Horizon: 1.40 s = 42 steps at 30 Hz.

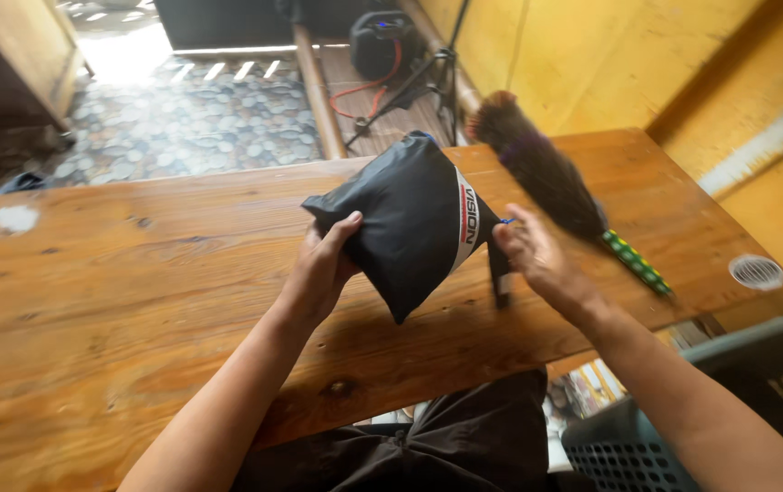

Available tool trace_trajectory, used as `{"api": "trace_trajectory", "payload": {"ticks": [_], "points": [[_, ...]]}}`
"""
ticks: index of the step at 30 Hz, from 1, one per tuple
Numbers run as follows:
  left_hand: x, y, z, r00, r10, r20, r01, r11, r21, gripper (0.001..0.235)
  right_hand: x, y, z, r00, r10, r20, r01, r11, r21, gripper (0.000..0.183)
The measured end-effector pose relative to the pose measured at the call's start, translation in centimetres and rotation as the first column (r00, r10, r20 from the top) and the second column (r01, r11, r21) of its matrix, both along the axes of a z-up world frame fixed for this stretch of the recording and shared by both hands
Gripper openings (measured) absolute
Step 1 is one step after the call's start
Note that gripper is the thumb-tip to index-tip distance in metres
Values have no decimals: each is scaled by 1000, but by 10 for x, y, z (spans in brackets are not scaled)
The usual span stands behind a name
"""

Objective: The person zips a small black bag, then uses a feather duster to wipe it clean. They place the bag in a basket and retrieve a large black plastic-wrapped item, which they place on the table and dust with the feather duster.

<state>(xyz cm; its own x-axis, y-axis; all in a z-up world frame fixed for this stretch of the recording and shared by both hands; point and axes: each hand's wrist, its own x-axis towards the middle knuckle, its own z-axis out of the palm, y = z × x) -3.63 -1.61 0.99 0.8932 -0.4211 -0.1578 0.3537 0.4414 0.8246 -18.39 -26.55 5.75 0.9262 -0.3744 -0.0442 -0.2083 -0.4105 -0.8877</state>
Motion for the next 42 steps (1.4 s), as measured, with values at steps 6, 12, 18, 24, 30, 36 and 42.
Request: {"api": "trace_trajectory", "payload": {"ticks": [6, 12, 18, 24, 30, 36, 42], "points": [[-43, -14, 29, 967, -256, -2, 254, 958, 132, 63, -15, -11, -7, 953, -301, 40, 235, 813, 533, 62], [-65, -33, 29, 899, -355, 255, 326, 933, 151, 33, -70, -61, 24, 951, -299, 74, 222, 834, 505, 55], [-113, -79, 61, 735, -514, 442, 478, 855, 200, 38, -145, -59, 100, 896, -441, 56, 383, 829, 408, 52], [-173, -138, 83, 570, -737, 363, 600, 676, 428, 49, -225, -117, 96, 822, -569, 26, 535, 788, 304, 48], [-225, -201, 74, 337, -892, 300, 473, 436, 766, 45, -306, -168, 66, 781, -620, -72, 595, 705, 386, 45], [-274, -256, 29, 152, -894, 422, 485, 440, 756, 82, -368, -209, 20, 651, -755, -79, 737, 605, 301, 53], [-309, -293, -11, -213, -857, 469, 414, 355, 838, 74, -383, -235, -42, 485, -864, -132, 873, 472, 121, 65]]}}
